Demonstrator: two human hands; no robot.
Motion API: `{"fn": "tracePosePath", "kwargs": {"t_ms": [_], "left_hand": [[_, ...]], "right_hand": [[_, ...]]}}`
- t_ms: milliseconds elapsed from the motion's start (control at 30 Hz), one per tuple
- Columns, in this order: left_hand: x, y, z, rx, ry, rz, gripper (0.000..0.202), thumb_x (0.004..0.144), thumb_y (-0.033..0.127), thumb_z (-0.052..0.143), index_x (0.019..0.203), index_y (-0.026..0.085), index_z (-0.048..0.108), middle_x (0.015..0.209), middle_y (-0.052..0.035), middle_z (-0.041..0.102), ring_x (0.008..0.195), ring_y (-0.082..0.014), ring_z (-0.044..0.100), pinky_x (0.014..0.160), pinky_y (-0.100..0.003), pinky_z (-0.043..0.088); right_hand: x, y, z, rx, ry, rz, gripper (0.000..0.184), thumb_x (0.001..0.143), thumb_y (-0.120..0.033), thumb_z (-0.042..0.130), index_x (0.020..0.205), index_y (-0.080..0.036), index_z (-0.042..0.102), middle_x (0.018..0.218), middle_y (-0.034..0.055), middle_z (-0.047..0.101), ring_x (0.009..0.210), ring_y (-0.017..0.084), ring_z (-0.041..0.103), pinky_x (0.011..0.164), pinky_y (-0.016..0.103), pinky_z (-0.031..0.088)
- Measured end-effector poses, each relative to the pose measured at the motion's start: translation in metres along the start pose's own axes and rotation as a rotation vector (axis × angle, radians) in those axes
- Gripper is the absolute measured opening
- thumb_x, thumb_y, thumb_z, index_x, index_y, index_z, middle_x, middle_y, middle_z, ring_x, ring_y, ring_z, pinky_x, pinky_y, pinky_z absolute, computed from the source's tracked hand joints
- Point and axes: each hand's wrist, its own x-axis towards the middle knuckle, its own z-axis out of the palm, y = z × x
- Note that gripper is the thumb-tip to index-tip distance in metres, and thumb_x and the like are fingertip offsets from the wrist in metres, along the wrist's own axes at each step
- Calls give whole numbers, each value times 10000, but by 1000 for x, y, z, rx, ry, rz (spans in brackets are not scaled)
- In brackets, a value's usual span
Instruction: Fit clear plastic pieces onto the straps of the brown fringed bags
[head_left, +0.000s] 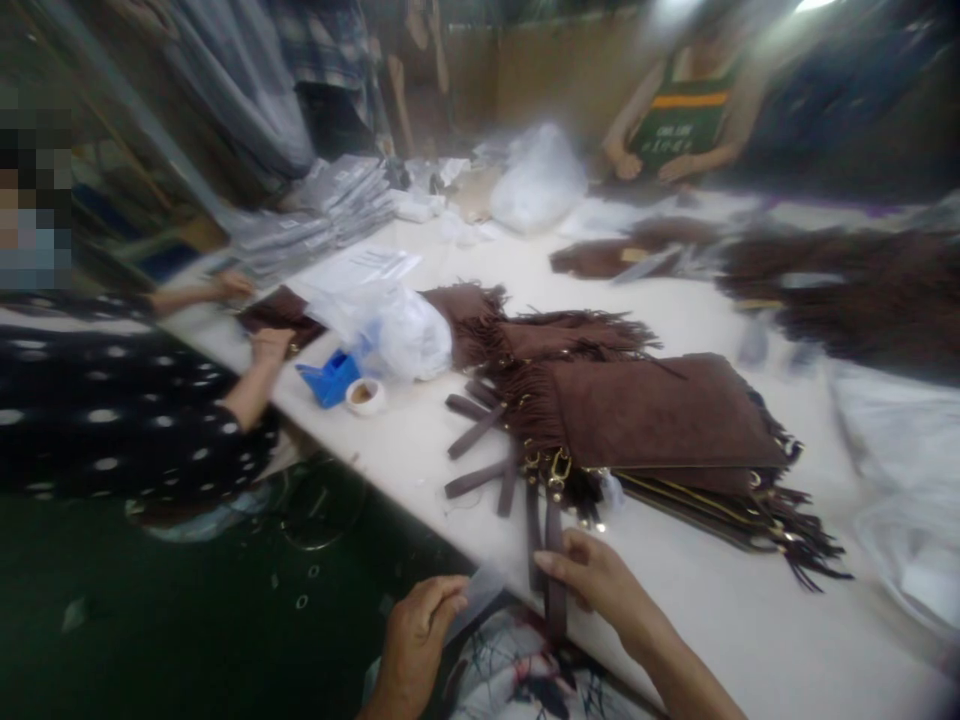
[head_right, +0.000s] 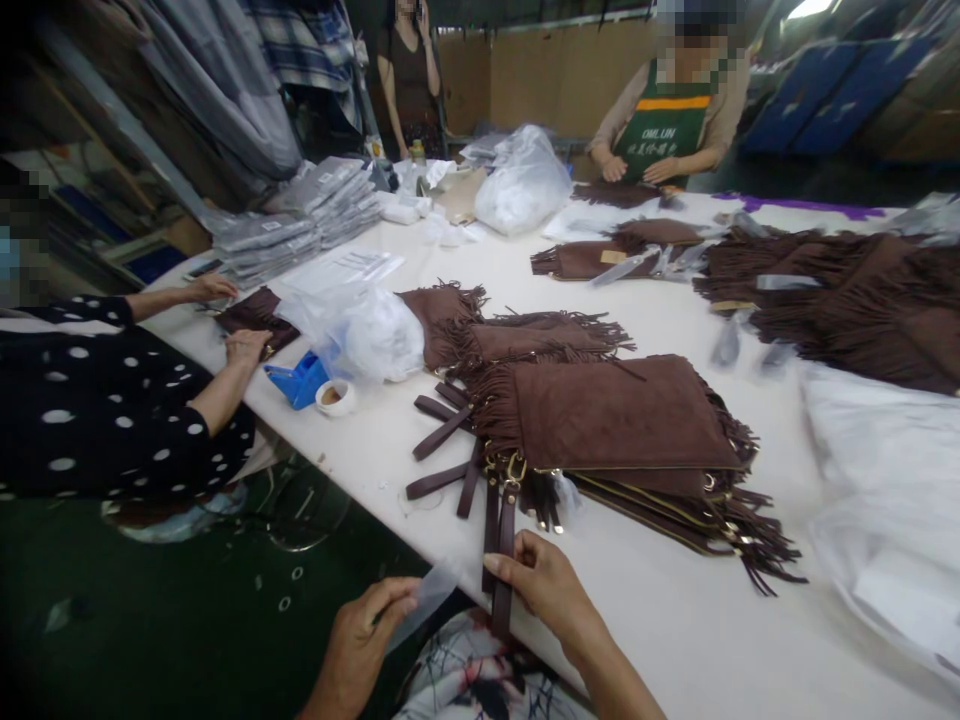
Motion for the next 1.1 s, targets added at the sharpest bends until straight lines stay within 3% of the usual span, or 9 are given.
{"fn": "tracePosePath", "kwargs": {"t_ms": [167, 333, 700, 1100], "left_hand": [[-3, 9, 1, -52, -8, -80, 160, 873, 331, 544, 881, 226, 664, 869, -31, 724, 853, -208, 663, 774, -248, 481], [-3, 18, -1, -99, -45, -70, 180, 873, 327, 525, 809, 206, 642, 780, -22, 698, 784, -200, 647, 725, -249, 459], [-7, 16, -3, -203, -60, -106, 184, 844, 340, 572, 782, 183, 647, 765, -36, 708, 763, -211, 648, 704, -265, 457], [-9, 23, 1, -143, -24, -86, 221, 850, 384, 571, 764, 193, 642, 743, -30, 705, 741, -207, 650, 695, -258, 460]], "right_hand": [[-12, -11, 4, 370, -148, 54, 440, 700, -558, 722, 717, -207, 457, 534, -90, 475, 400, 51, 329, 417, 194, 227], [-12, -16, 13, 607, -188, 76, 372, 678, -408, 802, 786, -195, 516, 621, -73, 514, 501, 62, 456, 512, 186, 370], [-5, -24, 27, 550, 26, -61, 367, 720, -407, 764, 696, -206, 457, 584, -56, 540, 521, 91, 493, 525, 214, 398], [-3, -24, 26, 414, 83, -73, 420, 669, -468, 774, 655, -215, 440, 524, -60, 534, 482, 105, 497, 474, 219, 384]]}}
